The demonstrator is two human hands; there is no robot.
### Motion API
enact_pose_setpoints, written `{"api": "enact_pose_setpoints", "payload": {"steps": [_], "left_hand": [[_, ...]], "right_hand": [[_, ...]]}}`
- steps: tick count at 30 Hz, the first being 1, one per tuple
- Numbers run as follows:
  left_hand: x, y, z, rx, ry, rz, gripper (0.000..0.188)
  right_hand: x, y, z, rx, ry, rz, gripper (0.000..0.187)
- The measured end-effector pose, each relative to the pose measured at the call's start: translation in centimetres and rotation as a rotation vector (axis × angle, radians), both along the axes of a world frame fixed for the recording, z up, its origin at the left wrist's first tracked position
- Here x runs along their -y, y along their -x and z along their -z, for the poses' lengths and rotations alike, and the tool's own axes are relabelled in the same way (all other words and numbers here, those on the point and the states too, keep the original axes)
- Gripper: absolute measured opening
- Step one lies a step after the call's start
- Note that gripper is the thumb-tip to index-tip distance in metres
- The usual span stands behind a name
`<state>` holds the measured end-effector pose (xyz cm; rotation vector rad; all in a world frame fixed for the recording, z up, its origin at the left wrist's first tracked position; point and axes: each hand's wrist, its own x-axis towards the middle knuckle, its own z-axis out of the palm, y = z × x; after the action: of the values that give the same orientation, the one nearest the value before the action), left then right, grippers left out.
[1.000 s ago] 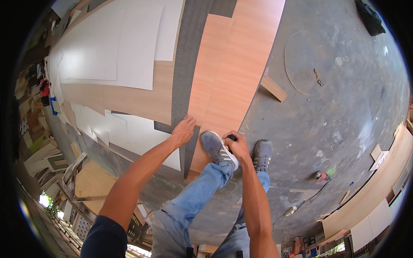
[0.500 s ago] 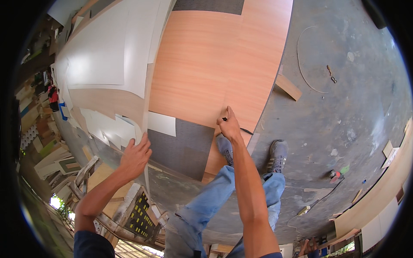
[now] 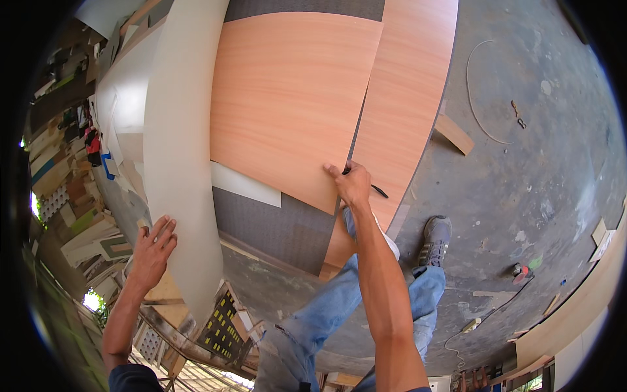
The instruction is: The person measures a piece of wood, peels a laminate sheet from a stack, places it on a workbench, and hammers a guide board over it before measuring and marking the laminate.
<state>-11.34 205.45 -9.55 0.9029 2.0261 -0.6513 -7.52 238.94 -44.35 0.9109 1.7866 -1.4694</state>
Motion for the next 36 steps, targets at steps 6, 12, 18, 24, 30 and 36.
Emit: {"api": "enact_pose_setpoints", "payload": {"steps": [6,12,18,24,30,36], "left_hand": [[2.8,0.6,-2.1,-0.036,-0.017,-0.023,0.022],[2.7,0.8,-3.5,-0.037,0.015,-0.035,0.027],[4.7,-1.0,-6.1,-0.039,0.061,0.02,0.043],[4.9,-2.5,-7.7,-0.088,0.231,0.131,0.056],[3.3,-3.2,-7.2,-0.029,0.319,0.219,0.058],[1.5,-1.6,-6.1,-0.081,0.285,0.408,0.053]], "right_hand": [[-1.1,2.8,-5.5,-0.078,0.195,-0.128,0.036],[3.9,2.3,-15.8,-0.646,0.122,-0.349,0.021],[11.4,3.9,-26.6,-0.973,0.1,-0.366,0.014],[12.7,2.7,-29.4,-0.957,0.094,-0.366,0.013],[12.8,2.7,-30.2,-1.017,0.101,-0.41,0.013],[9.3,2.2,-26.8,-0.987,0.111,-0.39,0.015]]}}
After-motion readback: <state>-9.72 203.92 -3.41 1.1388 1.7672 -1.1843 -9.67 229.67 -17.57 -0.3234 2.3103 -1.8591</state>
